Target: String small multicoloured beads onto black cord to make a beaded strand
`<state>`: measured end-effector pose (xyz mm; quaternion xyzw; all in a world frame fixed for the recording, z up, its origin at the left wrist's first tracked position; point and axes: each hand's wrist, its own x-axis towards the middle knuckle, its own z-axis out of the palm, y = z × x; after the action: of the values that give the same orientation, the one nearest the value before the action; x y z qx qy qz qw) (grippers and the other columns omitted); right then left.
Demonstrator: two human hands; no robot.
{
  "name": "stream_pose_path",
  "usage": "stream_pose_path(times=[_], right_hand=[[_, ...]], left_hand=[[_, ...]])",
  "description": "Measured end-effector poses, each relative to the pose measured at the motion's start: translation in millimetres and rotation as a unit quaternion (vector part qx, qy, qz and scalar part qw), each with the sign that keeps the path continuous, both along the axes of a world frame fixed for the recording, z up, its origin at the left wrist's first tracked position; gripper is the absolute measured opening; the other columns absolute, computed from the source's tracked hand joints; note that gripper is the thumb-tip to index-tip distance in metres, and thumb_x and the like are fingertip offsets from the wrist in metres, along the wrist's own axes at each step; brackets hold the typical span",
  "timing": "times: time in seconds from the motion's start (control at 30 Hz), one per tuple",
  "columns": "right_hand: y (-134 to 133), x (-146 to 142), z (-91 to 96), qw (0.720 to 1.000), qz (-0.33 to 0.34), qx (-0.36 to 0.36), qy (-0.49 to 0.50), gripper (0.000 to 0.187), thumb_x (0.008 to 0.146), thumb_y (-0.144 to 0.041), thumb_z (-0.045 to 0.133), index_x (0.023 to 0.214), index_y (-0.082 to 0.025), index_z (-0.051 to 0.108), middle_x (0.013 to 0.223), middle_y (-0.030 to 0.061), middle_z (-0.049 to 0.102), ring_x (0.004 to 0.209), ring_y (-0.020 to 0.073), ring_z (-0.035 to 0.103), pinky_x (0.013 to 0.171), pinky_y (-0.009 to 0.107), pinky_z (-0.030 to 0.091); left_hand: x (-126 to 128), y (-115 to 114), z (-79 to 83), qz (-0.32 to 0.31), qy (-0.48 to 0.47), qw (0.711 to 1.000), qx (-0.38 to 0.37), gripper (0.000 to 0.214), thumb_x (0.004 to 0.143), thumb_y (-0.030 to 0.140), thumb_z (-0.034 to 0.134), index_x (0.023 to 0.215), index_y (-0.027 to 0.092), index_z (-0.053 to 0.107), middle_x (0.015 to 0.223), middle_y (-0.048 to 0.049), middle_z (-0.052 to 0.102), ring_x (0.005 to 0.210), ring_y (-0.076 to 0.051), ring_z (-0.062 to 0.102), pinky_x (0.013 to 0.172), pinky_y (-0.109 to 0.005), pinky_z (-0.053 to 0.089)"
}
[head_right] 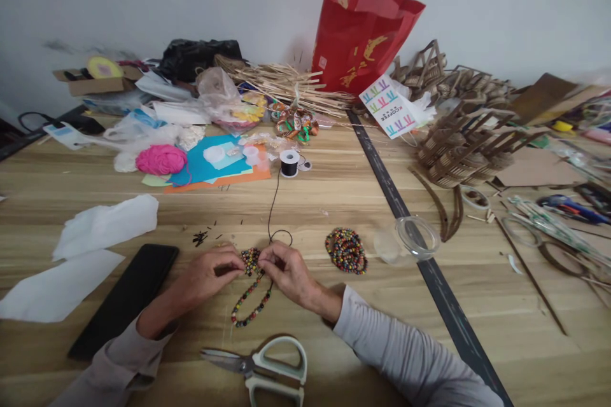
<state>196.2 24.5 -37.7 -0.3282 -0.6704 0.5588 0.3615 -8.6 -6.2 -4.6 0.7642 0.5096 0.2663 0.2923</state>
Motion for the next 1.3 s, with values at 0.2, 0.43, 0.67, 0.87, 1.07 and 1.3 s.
stream_pose_path(times=[0.2, 0.43, 0.67, 0.87, 1.07, 1.3], right_hand=[[0.3, 0.2, 0.1, 1.000, 0.003, 0.007, -0.011, 0.026, 0.087, -0.041, 0.058, 0.079, -0.016, 0.058, 0.068, -0.0004, 0.051, 0.060, 0.0109, 0.045, 0.054, 0.021, 0.037], [0.2, 0.3, 0.3, 1.000, 0.006, 0.004, -0.006, 0.024, 0.087, -0.038, 0.057, 0.079, -0.016, 0.057, 0.067, -0.0009, 0.050, 0.060, 0.0105, 0.044, 0.053, 0.021, 0.036], [0.3, 0.0, -1.8, 1.000, 0.010, 0.000, -0.002, 0.026, 0.088, -0.040, 0.057, 0.079, -0.016, 0.057, 0.064, -0.0017, 0.048, 0.057, 0.0103, 0.043, 0.052, 0.021, 0.034], [0.7, -0.1, 0.5, 1.000, 0.007, 0.013, -0.003, 0.024, 0.088, -0.038, 0.057, 0.079, -0.016, 0.057, 0.064, -0.0021, 0.048, 0.058, 0.0102, 0.042, 0.053, 0.022, 0.034], [0.5, -0.8, 3.2, 1.000, 0.007, 0.011, -0.003, 0.024, 0.087, -0.039, 0.058, 0.078, -0.016, 0.058, 0.065, -0.0016, 0.049, 0.058, 0.0105, 0.043, 0.054, 0.022, 0.034], [0.0, 0.2, 2.4, 1.000, 0.022, 0.012, 0.010, 0.025, 0.087, -0.038, 0.058, 0.079, -0.015, 0.058, 0.066, -0.0012, 0.050, 0.060, 0.0104, 0.044, 0.055, 0.021, 0.034]], left_hand=[[-0.6, -0.7, -5.4, -0.042, 0.048, 0.997, 0.038, 0.013, 0.082, 0.014, 0.061, 0.074, 0.019, 0.069, 0.074, -0.0040, 0.066, 0.075, -0.020, 0.060, 0.069, -0.029, 0.045], [1.8, -3.4, -9.1, -0.058, 0.072, 0.993, 0.070, 0.017, 0.088, 0.017, 0.055, 0.079, 0.019, 0.070, 0.078, -0.0042, 0.065, 0.078, -0.020, 0.058, 0.075, -0.031, 0.044], [2.5, -3.4, -11.1, -0.066, 0.090, 0.991, 0.077, 0.018, 0.088, 0.016, 0.054, 0.080, 0.018, 0.070, 0.080, -0.0051, 0.066, 0.079, -0.021, 0.058, 0.076, -0.032, 0.044], [5.7, -2.6, -6.8, -0.029, 0.061, 0.994, 0.082, 0.015, 0.084, 0.014, 0.057, 0.076, 0.019, 0.068, 0.077, -0.0040, 0.066, 0.077, -0.020, 0.059, 0.077, -0.033, 0.045], [10.0, -1.6, 1.7, 0.070, -0.084, 0.994, -0.026, 0.008, 0.076, 0.014, 0.063, 0.073, 0.016, 0.070, 0.074, -0.0046, 0.071, 0.072, -0.018, 0.064, 0.069, -0.028, 0.049], [16.2, -3.0, -4.8, 0.125, -0.213, 0.958, -0.145, 0.008, 0.069, 0.022, 0.068, 0.072, 0.015, 0.071, 0.072, -0.0046, 0.074, 0.069, -0.018, 0.067, 0.065, -0.027, 0.053]])
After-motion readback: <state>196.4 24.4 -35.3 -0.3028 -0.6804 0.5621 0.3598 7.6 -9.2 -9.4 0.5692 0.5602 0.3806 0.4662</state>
